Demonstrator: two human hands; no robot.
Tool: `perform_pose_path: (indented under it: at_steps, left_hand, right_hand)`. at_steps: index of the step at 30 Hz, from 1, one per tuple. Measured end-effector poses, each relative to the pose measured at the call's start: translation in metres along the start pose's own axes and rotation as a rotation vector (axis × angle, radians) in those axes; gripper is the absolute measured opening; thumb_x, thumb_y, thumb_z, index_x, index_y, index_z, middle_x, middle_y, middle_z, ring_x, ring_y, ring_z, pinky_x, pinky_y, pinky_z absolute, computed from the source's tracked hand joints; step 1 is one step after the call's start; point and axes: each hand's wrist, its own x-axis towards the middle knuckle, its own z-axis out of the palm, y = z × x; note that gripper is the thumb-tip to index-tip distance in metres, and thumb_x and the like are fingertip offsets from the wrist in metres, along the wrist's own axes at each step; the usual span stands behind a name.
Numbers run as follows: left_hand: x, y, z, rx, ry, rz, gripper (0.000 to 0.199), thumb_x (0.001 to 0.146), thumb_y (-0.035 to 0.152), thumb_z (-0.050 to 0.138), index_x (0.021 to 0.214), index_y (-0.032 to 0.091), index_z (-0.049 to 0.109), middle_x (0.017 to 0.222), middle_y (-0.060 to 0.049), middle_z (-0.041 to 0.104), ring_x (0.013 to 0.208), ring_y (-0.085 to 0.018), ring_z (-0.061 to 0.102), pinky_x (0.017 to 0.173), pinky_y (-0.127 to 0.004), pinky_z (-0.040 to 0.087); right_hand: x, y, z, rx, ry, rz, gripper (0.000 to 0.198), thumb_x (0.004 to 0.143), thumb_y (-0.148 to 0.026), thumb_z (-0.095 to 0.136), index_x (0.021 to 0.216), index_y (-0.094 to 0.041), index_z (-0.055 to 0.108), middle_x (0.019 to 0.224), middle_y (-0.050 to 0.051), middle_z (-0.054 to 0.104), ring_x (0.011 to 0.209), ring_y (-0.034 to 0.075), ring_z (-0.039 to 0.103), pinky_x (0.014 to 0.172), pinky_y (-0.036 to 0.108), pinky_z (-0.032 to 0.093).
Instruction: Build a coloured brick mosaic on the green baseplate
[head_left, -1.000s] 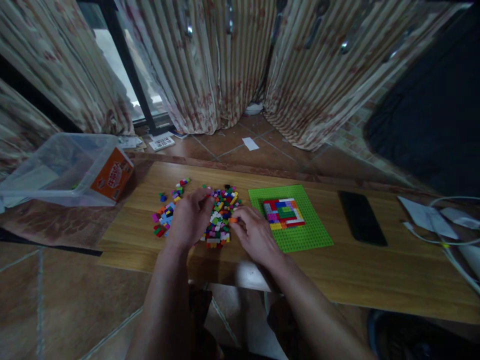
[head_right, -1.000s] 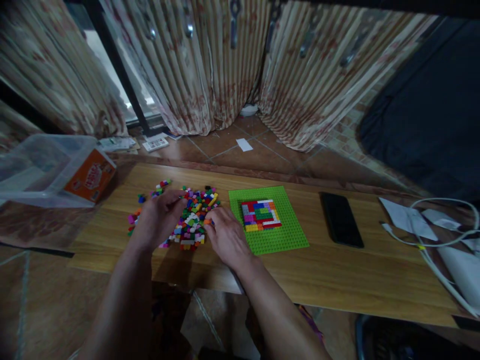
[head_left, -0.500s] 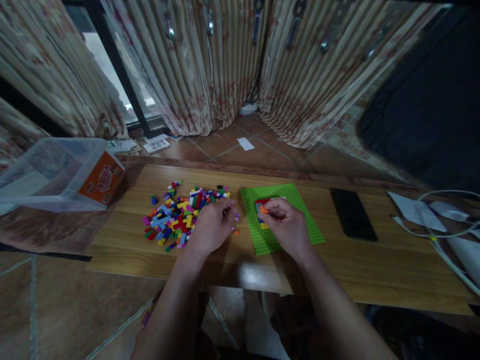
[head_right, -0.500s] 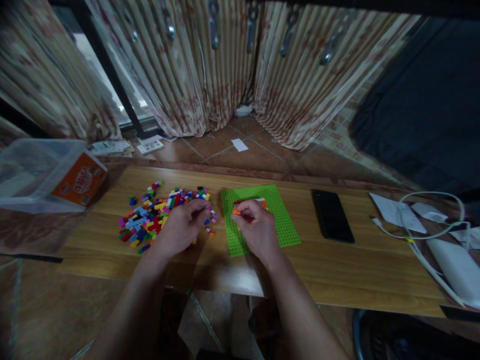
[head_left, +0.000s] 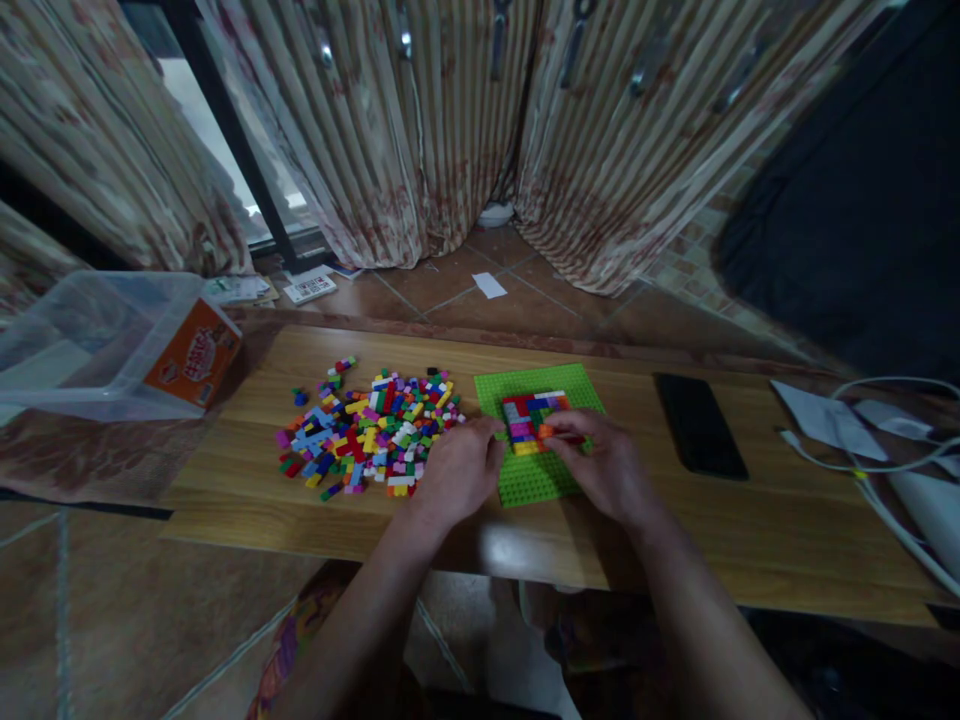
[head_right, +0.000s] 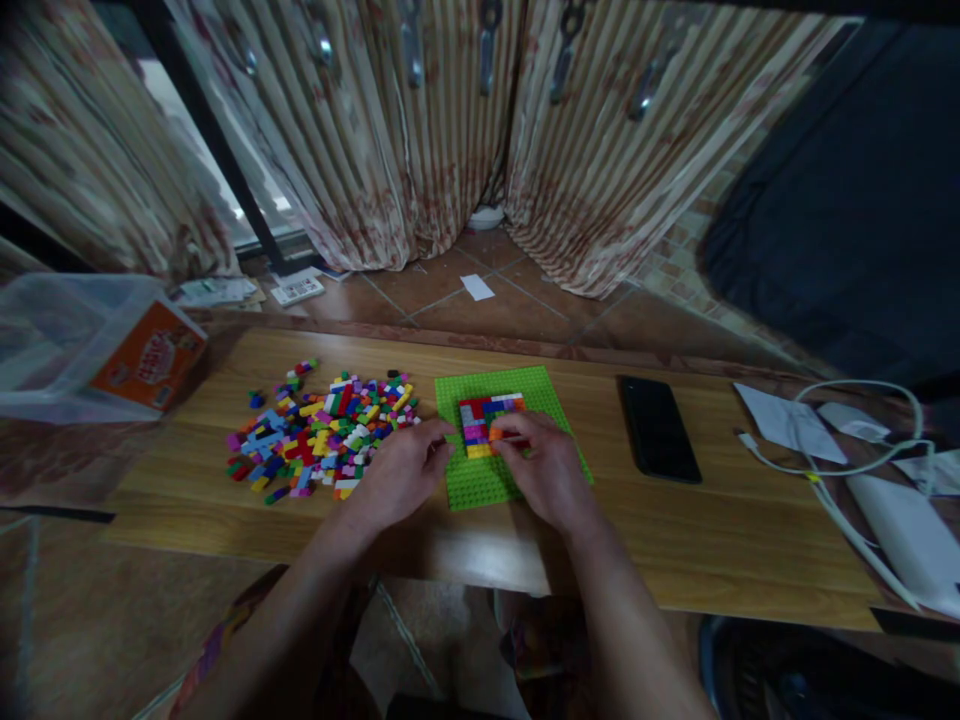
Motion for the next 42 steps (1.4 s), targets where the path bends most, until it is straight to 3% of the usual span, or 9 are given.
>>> perform_pose_path:
  at_steps: [4, 10, 25, 42]
  left_hand:
    - [-0.003, 0.001, 0.003, 0.024, -0.014, 0.050, 0.026, 0.093, 0.019, 0.049, 0.111, 0.019, 0.068, 0.099, -0.007, 0.075, 0.088, -0.020, 0.070, 0.081, -0.030, 0.052]
    - [-0.005, 0.007, 0.009, 0.066, -0.063, 0.127, 0.025, 0.095, 0.019, 0.046, 0.110, 0.019, 0.066, 0.104, -0.007, 0.074, 0.096, -0.021, 0.069, 0.087, -0.033, 0.053]
    - [0.000, 0.014, 0.016, 0.132, -0.084, 0.111, 0.024, 0.094, 0.019, 0.045, 0.108, 0.019, 0.064, 0.105, -0.008, 0.073, 0.096, -0.021, 0.069, 0.086, -0.032, 0.053]
    - [-0.001, 0.012, 0.018, 0.145, -0.094, 0.117, 0.023, 0.095, 0.020, 0.045, 0.106, 0.018, 0.064, 0.104, -0.008, 0.073, 0.096, -0.022, 0.069, 0.085, -0.032, 0.053]
  right_hand:
    - [0.003, -0.004, 0.005, -0.118, -0.106, -0.095, 0.016, 0.088, -0.021, 0.061, 0.099, -0.026, 0.072, 0.095, 0.004, 0.071, 0.094, 0.023, 0.063, 0.084, 0.040, 0.052]
    - [0.006, -0.003, 0.008, -0.166, -0.110, -0.197, 0.025, 0.088, -0.014, 0.060, 0.107, -0.026, 0.070, 0.105, 0.004, 0.074, 0.099, 0.023, 0.063, 0.092, 0.044, 0.048]
    - [0.006, 0.001, 0.005, -0.133, -0.067, -0.100, 0.010, 0.089, -0.026, 0.062, 0.092, -0.025, 0.072, 0.099, 0.005, 0.068, 0.098, 0.023, 0.061, 0.089, 0.043, 0.050]
    - [0.007, 0.006, 0.010, -0.187, -0.015, -0.089, 0.015, 0.088, -0.029, 0.066, 0.079, -0.028, 0.077, 0.097, 0.005, 0.066, 0.098, 0.024, 0.059, 0.088, 0.045, 0.047]
